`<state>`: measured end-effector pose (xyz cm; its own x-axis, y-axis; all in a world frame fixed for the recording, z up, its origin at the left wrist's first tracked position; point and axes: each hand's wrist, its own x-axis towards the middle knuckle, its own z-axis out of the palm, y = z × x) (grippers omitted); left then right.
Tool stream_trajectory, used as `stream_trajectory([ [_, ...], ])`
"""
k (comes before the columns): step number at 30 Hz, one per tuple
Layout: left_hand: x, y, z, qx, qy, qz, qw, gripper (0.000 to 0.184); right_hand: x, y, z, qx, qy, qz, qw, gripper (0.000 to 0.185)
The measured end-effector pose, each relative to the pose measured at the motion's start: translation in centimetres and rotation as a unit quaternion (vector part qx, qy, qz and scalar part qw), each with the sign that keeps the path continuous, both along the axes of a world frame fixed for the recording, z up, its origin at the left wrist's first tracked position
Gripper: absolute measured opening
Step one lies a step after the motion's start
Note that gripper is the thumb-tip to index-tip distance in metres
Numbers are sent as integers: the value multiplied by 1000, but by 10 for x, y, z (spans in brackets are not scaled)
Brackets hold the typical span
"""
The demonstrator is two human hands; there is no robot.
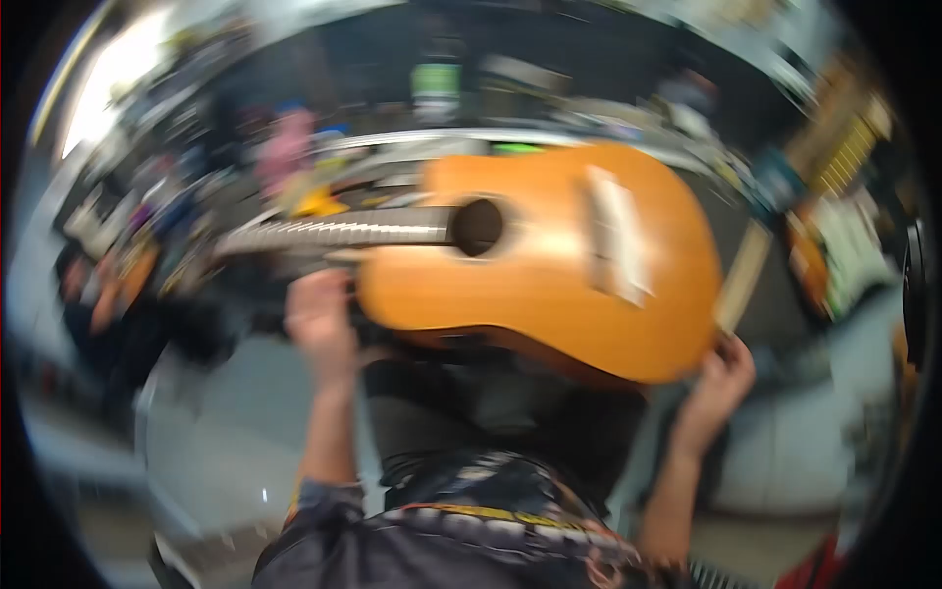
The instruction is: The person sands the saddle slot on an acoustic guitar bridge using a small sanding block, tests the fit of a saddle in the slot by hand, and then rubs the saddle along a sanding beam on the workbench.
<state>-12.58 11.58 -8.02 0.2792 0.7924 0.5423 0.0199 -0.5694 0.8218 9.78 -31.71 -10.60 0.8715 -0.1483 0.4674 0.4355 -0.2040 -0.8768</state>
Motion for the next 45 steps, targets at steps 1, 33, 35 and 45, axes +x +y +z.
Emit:
stream_trajectory([
  [1, 3, 3, -13, -39, -30, -25, 998, 26, 11, -12, -14, 13, 10, 39, 999, 53],
  [33, 7, -2, -65, -156, -140, -173, 962, 28, -77, 126, 51, -219, -316, 214, 898, 20],
  [35, -21, 12, -57, -118, -80, -148, 979, 31, -99, 164, 43, -190, -290, 361, 866, 17],
  [45, -86, 198, -75, 165, 39, 284, 944, 39, -88, 236, -381, -608, 43, 690, 390, 46],
])
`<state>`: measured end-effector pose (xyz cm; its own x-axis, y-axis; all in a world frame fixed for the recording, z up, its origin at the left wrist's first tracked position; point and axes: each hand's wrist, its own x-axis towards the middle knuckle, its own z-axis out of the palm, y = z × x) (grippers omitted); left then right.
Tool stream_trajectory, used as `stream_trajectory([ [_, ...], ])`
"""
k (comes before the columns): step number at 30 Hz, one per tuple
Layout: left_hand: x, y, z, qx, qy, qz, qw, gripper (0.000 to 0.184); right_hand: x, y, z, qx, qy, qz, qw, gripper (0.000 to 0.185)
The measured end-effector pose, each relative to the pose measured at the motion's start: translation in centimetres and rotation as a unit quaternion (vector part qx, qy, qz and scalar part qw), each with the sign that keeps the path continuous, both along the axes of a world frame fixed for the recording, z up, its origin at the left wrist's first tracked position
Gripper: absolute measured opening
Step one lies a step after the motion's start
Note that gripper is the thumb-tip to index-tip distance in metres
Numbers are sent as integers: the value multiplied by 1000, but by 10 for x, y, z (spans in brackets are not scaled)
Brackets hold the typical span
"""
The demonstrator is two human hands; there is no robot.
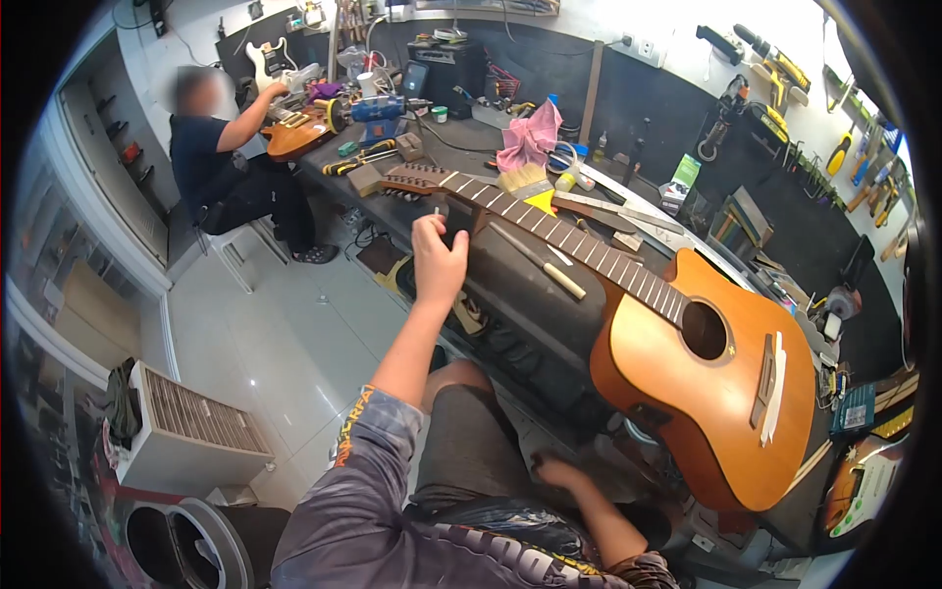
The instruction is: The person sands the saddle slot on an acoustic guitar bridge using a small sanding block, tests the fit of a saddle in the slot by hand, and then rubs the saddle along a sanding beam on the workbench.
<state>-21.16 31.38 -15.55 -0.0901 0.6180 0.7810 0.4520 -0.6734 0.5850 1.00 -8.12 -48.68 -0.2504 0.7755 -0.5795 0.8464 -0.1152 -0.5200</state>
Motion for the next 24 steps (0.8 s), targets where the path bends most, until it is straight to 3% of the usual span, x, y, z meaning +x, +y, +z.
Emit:
stream_trajectory([
  [1, 1, 10, 2, -33, -9, -9, 999, 42, 7, -4, -66, -35, -113, 237, 964, 50],
  [3, 6, 18, 14, -130, 14, 5, 991, 48, -8, -33, -63, -100, 32, -25, 994, 57],
  [4, 7, 17, 16, -177, 25, 8, 984, 51, -16, -48, -59, -110, 111, -153, 976, 64],
  [5, 8, 21, 11, -175, 32, 2, 984, 54, -24, -30, -51, -200, 91, -104, 970, 67],
  [8, 9, 22, 16, -170, 48, -9, 984, 65, -50, -4, 1, -243, 119, -157, 950, 57],
  [9, 9, 24, 19, -181, 52, -10, 982, 66, -62, -10, -53, -155, 134, -67, 977, 59],
  [12, 10, 34, 15, -146, 99, -4, 984, 65, -91, 16, -36, -175, 159, -143, 961, 53],
  [15, 5, 42, 12, -151, 98, -33, 983, 63, -110, 69, -18, -94, 121, -153, 976, 48],
  [18, 3, 46, 21, -152, 120, -56, 979, 63, -120, 122, -4, -14, 63, -26, 998, 44],
  [21, 2, 58, 27, -136, 142, -92, 976, 64, -136, 146, -7, 38, 49, -77, 995, 42],
  [24, 5, 72, 26, -85, 114, -139, 980, 65, -144, 163, -30, 71, 53, -43, 995, 42],
])
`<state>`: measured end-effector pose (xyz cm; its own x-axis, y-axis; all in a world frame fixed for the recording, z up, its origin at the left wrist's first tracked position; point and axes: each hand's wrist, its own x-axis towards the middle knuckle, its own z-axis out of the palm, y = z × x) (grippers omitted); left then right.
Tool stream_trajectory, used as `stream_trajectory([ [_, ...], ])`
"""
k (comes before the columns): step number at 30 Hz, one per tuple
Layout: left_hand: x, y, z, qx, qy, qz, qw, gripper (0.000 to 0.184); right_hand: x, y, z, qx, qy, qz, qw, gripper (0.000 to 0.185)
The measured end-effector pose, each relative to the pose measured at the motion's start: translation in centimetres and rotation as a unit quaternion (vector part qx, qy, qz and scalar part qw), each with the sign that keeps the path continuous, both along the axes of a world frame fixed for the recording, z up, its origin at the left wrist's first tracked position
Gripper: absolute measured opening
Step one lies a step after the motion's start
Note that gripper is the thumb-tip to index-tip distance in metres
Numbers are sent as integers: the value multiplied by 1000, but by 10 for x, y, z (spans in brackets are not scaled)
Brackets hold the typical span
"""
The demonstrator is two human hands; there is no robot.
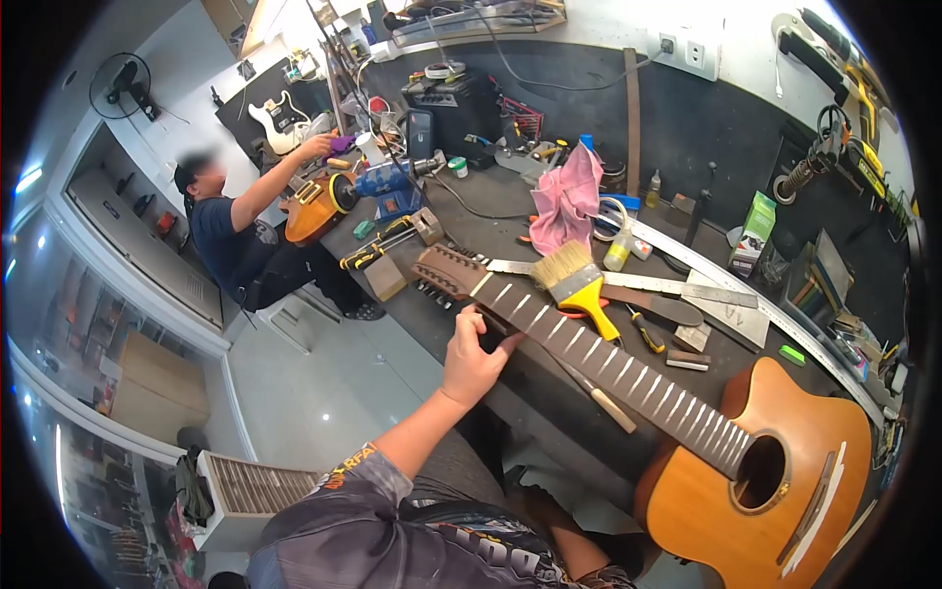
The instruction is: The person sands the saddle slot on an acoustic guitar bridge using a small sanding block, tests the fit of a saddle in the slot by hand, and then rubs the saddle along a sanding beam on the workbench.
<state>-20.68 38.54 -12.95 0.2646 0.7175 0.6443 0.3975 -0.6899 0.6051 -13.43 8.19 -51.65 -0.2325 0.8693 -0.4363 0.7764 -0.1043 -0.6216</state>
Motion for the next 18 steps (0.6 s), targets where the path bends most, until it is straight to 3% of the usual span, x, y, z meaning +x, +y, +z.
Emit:
stream_trajectory([
  [3, -4, 3, -6, 5, -13, -6, 1000, 67, 4, 16, -21, 11, -3, 49, 999, 41],
  [6, -7, 3, -6, -28, -17, -19, 999, 59, 12, 29, -33, -143, 58, -180, 971, 42],
  [9, -3, 6, -3, -56, -78, -63, 993, 54, 21, 30, 35, -7, -30, -192, 981, 48],
  [12, 3, 10, -2, -89, -108, -82, 987, 51, 22, 22, 90, 27, 82, -280, 956, 45],
  [15, 15, 21, -8, -81, -132, -101, 983, 50, 14, 25, 166, 32, 70, -301, 950, 40],
  [18, 25, 31, -15, -67, -144, -105, 982, 48, 5, 40, 260, 66, 68, -250, 963, 32],
])
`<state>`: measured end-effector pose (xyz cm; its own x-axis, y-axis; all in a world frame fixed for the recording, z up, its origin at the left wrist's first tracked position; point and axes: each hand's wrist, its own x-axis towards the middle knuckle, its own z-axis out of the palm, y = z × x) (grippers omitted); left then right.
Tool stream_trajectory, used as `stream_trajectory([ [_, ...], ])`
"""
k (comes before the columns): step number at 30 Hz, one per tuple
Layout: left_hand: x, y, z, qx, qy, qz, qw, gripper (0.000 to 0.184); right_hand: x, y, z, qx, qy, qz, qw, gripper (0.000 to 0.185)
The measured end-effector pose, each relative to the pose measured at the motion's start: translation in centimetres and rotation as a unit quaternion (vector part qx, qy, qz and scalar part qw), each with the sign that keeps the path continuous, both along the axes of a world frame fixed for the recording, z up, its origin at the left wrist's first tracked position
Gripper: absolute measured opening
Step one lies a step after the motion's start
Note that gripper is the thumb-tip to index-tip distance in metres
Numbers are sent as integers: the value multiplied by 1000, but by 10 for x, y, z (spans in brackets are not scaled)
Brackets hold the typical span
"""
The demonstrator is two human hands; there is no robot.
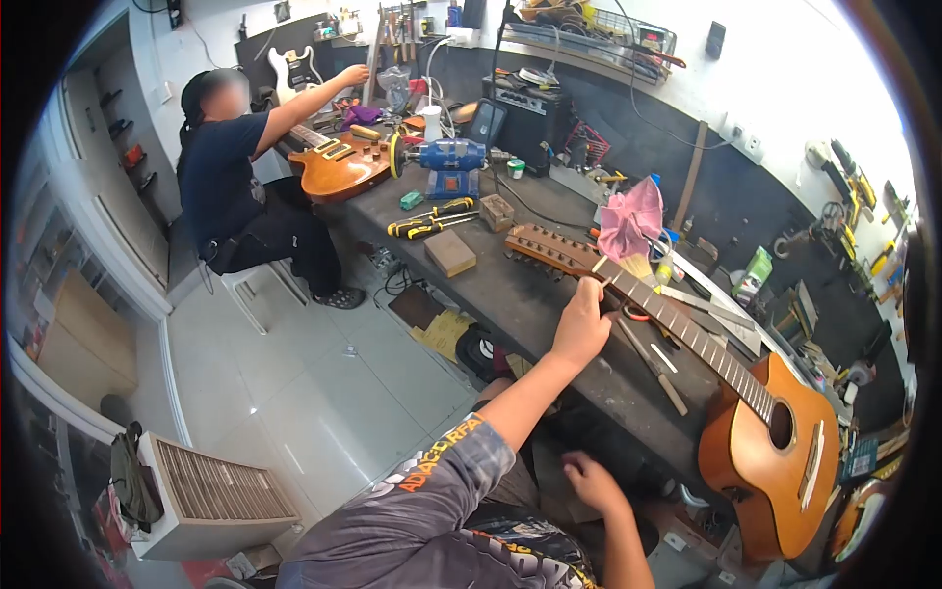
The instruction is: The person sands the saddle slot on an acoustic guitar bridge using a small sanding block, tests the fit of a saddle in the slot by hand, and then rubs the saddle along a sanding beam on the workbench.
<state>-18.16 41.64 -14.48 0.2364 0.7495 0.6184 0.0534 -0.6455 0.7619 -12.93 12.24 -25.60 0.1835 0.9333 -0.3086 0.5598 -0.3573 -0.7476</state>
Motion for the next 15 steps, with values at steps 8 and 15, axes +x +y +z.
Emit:
stream_trajectory([
  [8, -5, -3, 6, -22, 20, 0, 1000, 55, -20, 20, 149, 274, 22, -93, 957, 15],
  [15, -20, -12, -1, -17, 13, 10, 1000, 51, 35, 11, 141, 416, -200, -258, 849, 14],
])
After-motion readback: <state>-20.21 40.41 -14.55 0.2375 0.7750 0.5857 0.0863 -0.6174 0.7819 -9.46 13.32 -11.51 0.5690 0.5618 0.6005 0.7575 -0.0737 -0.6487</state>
